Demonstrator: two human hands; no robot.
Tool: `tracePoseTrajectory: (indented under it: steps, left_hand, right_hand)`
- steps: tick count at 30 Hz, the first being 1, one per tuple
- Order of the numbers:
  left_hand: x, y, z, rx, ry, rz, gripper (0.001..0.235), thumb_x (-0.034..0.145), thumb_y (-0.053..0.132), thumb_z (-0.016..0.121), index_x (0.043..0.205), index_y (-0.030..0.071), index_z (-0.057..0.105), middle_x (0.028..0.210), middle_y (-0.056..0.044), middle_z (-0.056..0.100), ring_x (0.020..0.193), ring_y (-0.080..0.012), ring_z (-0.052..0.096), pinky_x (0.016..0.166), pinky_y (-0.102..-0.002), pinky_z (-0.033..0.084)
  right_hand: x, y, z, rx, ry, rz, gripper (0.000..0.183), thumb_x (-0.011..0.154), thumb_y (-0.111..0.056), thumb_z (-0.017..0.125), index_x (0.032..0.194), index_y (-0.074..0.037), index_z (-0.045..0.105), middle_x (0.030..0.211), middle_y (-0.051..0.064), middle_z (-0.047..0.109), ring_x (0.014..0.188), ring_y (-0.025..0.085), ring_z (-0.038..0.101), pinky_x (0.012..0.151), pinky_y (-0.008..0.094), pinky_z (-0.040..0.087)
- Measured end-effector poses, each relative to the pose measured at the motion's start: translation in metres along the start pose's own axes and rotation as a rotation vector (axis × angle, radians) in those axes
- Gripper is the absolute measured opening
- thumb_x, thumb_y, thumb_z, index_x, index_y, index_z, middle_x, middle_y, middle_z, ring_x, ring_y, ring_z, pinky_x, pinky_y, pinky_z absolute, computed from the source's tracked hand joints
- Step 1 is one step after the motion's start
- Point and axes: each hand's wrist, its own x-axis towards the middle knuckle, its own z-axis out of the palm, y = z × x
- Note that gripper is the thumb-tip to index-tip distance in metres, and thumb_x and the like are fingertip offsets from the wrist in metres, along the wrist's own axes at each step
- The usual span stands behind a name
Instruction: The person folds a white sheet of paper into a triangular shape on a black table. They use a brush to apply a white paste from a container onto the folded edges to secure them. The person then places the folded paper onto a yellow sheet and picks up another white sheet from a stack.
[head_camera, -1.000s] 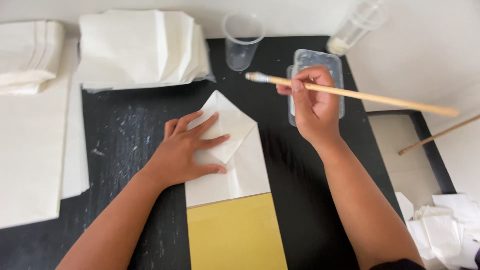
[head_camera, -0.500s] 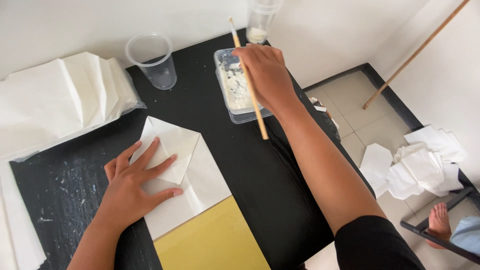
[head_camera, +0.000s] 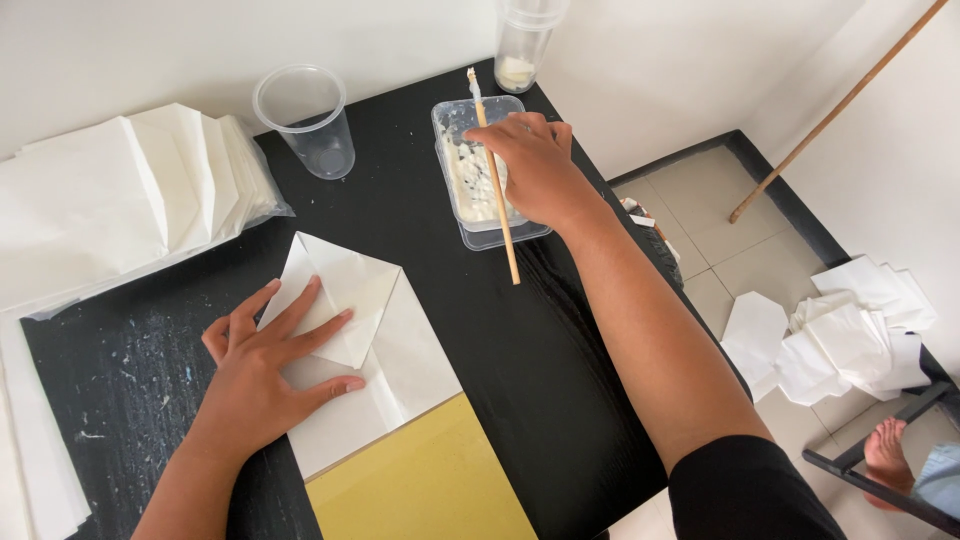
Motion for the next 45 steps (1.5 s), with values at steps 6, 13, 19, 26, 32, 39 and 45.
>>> tracePoseTrajectory:
  steps: [6,13,19,26,32,39,45]
  left_hand:
    - [-0.001,0.0,0.003,0.018,0.147,0.082,0.073,0.067,0.066,0.08,0.132,0.035,0.068,0.151,0.008,0.057,0.144,-0.0296,0.044,0.104,-0.045,0.024]
    - [0.002,-0.002,-0.003,0.065,0.221,0.156,0.063,0.08,0.057,0.08,0.134,0.028,0.067,0.152,0.003,0.056,0.135,-0.0292,0.051,0.093,-0.047,0.029]
    - [0.002,-0.001,-0.003,-0.066,0.074,0.027,0.043,0.082,0.037,0.073,0.122,0.021,0.074,0.136,0.001,0.067,0.129,-0.0227,0.049,0.101,-0.045,0.028]
    - [0.009,0.003,-0.006,-0.18,0.033,-0.027,0.038,0.082,0.026,0.07,0.118,0.016,0.076,0.116,-0.006,0.07,0.109,-0.0244,0.06,0.096,-0.038,0.036]
    - [0.013,0.004,-0.005,-0.245,0.098,-0.091,0.027,0.088,0.027,0.071,0.11,0.014,0.079,0.105,-0.004,0.073,0.102,-0.022,0.063,0.092,-0.035,0.041]
    - [0.018,0.007,-0.007,-0.292,0.166,-0.171,0.027,0.087,0.024,0.077,0.11,0.01,0.077,0.1,-0.008,0.077,0.097,-0.0253,0.069,0.089,-0.034,0.046]
    - [0.017,0.005,0.0,-0.279,0.185,-0.208,0.036,0.086,0.021,0.081,0.119,0.013,0.073,0.1,-0.007,0.076,0.099,-0.0251,0.07,0.089,-0.033,0.047]
  right_hand:
    - [-0.003,-0.005,-0.01,-0.115,0.149,-0.016,0.086,0.07,0.024,0.047,0.141,-0.022,0.058,0.118,0.003,0.05,0.109,0.03,0.039,0.084,0.043,0.025]
    - [-0.037,-0.114,-0.038,-0.105,0.472,-0.353,0.052,0.082,0.008,0.045,0.125,-0.012,0.066,0.117,0.009,0.054,0.109,0.031,0.044,0.087,0.044,0.028]
    - [-0.055,-0.149,0.029,0.019,0.012,-0.626,0.054,0.072,-0.005,0.061,0.126,-0.005,0.066,0.12,0.012,0.062,0.124,0.036,0.056,0.101,0.047,0.043]
    - [-0.046,-0.145,0.042,0.217,-0.216,-0.537,0.05,0.084,-0.016,0.066,0.132,-0.002,0.062,0.131,0.014,0.06,0.13,0.035,0.055,0.111,0.046,0.039]
    - [-0.042,-0.136,0.058,0.405,-0.119,-0.474,0.034,0.09,-0.014,0.069,0.124,-0.007,0.068,0.12,0.007,0.064,0.121,0.031,0.061,0.102,0.041,0.043]
    - [-0.042,-0.135,0.061,0.52,-0.116,-0.392,0.044,0.088,-0.013,0.072,0.131,-0.008,0.063,0.117,0.009,0.064,0.116,0.032,0.062,0.1,0.042,0.041]
    - [-0.044,-0.136,0.06,0.542,-0.115,-0.362,0.052,0.085,-0.009,0.073,0.135,-0.013,0.059,0.12,0.005,0.064,0.122,0.029,0.061,0.102,0.041,0.041]
